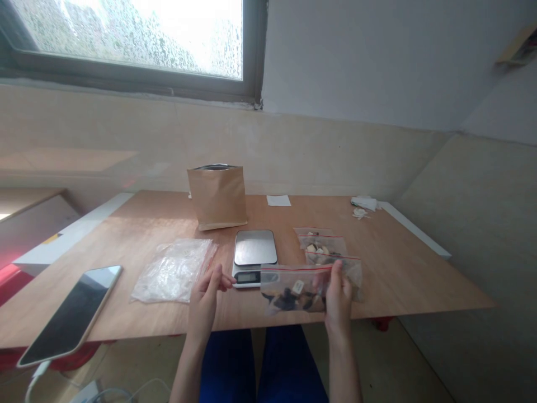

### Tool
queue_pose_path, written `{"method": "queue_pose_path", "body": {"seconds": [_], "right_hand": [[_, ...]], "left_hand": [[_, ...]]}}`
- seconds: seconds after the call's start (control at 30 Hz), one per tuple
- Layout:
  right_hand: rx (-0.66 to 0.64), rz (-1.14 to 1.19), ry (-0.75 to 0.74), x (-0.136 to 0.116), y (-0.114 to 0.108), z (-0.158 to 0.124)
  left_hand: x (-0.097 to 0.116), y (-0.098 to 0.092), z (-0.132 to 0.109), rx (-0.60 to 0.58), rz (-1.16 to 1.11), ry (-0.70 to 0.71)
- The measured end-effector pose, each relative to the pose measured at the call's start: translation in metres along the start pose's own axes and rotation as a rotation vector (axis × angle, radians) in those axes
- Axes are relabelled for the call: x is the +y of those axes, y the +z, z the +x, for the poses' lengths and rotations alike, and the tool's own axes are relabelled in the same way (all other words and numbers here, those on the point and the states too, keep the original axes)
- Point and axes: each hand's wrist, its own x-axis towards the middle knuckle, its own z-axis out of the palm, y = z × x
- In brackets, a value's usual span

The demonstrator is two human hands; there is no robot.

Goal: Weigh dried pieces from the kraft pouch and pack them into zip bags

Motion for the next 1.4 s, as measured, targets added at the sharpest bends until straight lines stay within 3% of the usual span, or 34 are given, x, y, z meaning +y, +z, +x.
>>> {"method": "queue_pose_path", "body": {"seconds": [0.1, 0.2, 0.33, 0.4, 0.47, 0.6, 0.7, 0.83, 1.0, 1.1, 1.23, 1.33, 1.4], "right_hand": [[0.164, -0.079, 0.058, 0.005, -0.031, 0.026], [0.217, -0.276, 0.059, 0.015, -0.055, 0.052], [0.511, -0.544, -0.324, 0.033, -0.059, 0.064], [0.653, -0.662, -0.535, 0.04, -0.05, 0.054], [0.701, -0.739, -0.648, 0.045, -0.039, 0.038], [0.51, -0.82, -0.7, 0.057, -0.022, 0.016], [0.366, -0.88, -0.652, 0.068, -0.016, 0.025], [0.211, -0.932, -0.613, 0.072, -0.012, 0.064], [0.085, -0.859, -0.562, 0.06, -0.007, 0.092], [0.146, -0.745, -0.593, 0.053, -0.006, 0.072], [0.152, -0.501, -0.666, 0.046, 0.0, 0.026], [0.105, -0.411, -0.628, 0.038, 0.011, 0.001], [0.026, -0.369, -0.61, 0.029, 0.019, -0.01]], "left_hand": [[-0.005, -0.011, 0.005, 0.043, -0.005, -0.03], [-0.01, -0.017, 0.007, 0.056, -0.008, -0.06], [-0.011, -0.017, 0.008, -0.034, 0.008, -0.089], [-0.011, -0.016, 0.008, -0.064, 0.027, -0.099], [-0.011, -0.015, 0.008, -0.075, 0.04, -0.107], [-0.012, -0.018, 0.01, -0.06, 0.061, -0.124], [-0.007, -0.023, 0.016, -0.007, 0.115, -0.08], [0.011, -0.027, 0.043, 0.125, 0.265, 0.119], [0.053, -0.023, 0.103, 0.383, 0.458, 0.436], [0.074, -0.02, 0.146, 0.454, 0.632, 0.504], [0.081, -0.016, 0.197, 0.392, 0.801, 0.49], [0.077, -0.014, 0.217, 0.276, 0.9, 0.395], [0.074, -0.012, 0.215, 0.285, 0.931, 0.369]]}}
